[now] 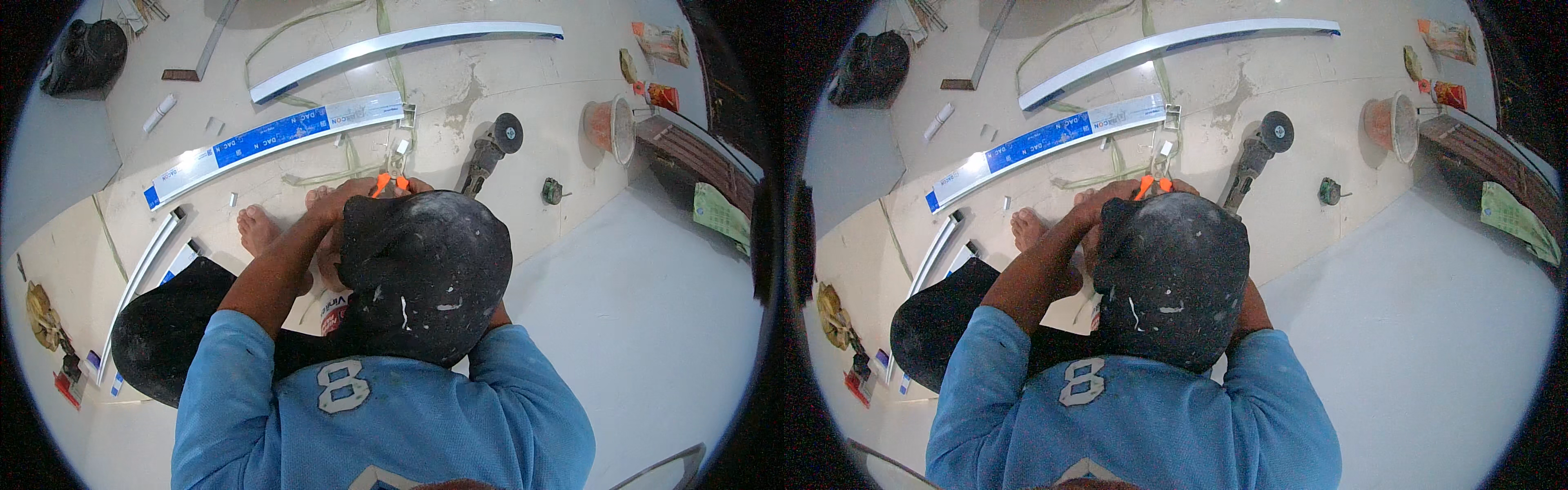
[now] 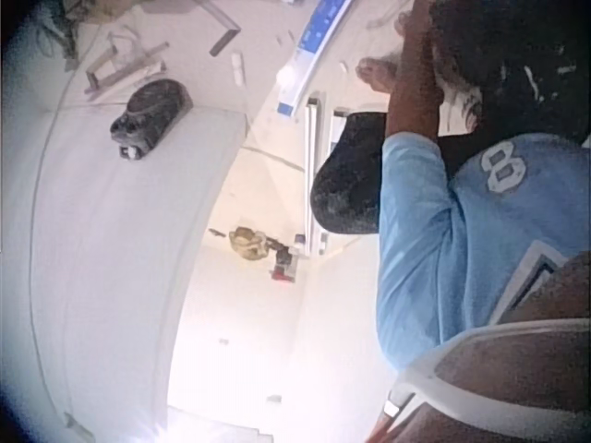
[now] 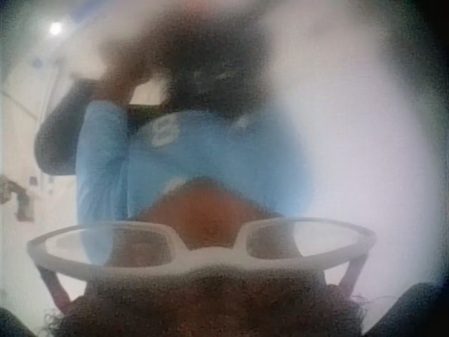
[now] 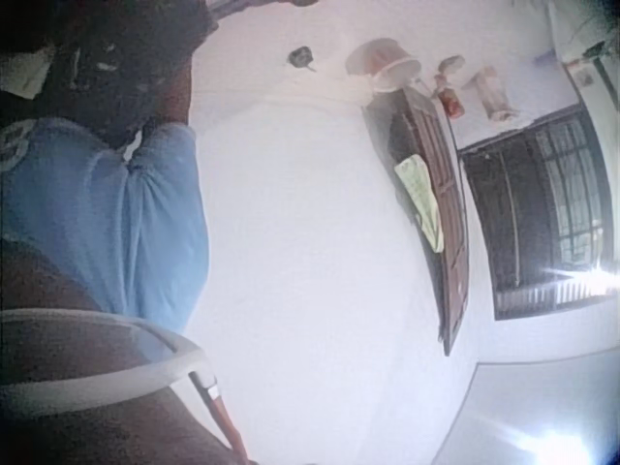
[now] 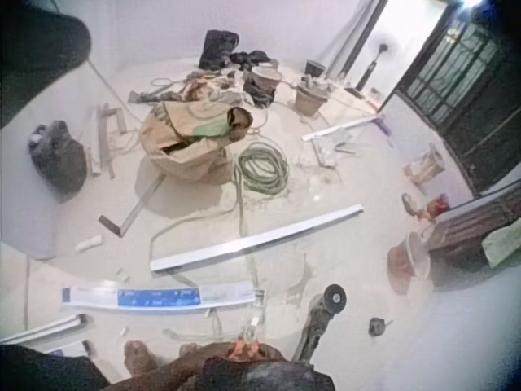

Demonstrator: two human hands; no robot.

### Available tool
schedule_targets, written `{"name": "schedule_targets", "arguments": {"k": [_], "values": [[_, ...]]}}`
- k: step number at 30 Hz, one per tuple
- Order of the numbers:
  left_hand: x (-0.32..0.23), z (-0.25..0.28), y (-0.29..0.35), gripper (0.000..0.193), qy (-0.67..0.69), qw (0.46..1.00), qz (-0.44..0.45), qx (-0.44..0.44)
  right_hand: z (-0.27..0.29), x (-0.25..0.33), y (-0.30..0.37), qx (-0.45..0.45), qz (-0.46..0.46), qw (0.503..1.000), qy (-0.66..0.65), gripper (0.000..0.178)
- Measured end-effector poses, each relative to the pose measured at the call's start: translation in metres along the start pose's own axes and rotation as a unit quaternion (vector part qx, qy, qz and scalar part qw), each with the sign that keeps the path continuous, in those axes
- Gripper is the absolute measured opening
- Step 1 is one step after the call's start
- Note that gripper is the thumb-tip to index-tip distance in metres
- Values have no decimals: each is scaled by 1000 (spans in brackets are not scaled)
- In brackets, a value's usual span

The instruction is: The person sits on the floor and uses an angle grinder to cut a metal profile while holding it with pliers. They inspect the cut piece and then place the tools into a bucket before standing up.

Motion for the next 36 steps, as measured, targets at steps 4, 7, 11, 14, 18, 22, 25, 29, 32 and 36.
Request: {"name": "schedule_targets", "arguments": {"k": [4,7,11,14,18,22,25,29,32,36], "values": [[-33,44,13,52,-173,959,-12,-224,-6,11,16,-7,30,998,-61,54],[-82,93,43,60,-289,848,-107,-431,-11,32,25,-18,-10,1000,15,58],[-85,129,9,63,-373,783,-119,-483,-23,109,33,-38,-164,919,358,63],[-80,138,-3,63,-386,817,-74,-422,-11,112,-4,-99,-37,862,496,63],[-100,155,9,62,-380,850,-33,-363,2,92,-35,-174,211,820,503,50],[-141,180,58,65,-331,883,-74,-324,12,95,-50,-182,276,805,492,43],[-166,210,114,66,-298,892,-108,-323,3,110,-47,-212,291,767,531,43],[-193,243,205,75,-246,912,-30,-327,-23,127,-57,-217,282,753,553,54],[-207,245,272,77,-250,892,-8,-376,-27,108,-84,-198,297,752,554,48],[-218,227,343,75,-212,868,-54,-445,-3,66,-124,-200,161,750,609,34]]}}
Point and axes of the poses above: each hand's wrist, its own y-axis away from the middle knuckle, its own z-axis out of the back of the hand, x = y × z, the point moved 7 cm from there along -y, towards the middle knuckle, and after that the axes turned 12 degrees about z, right-handed, at the moved point
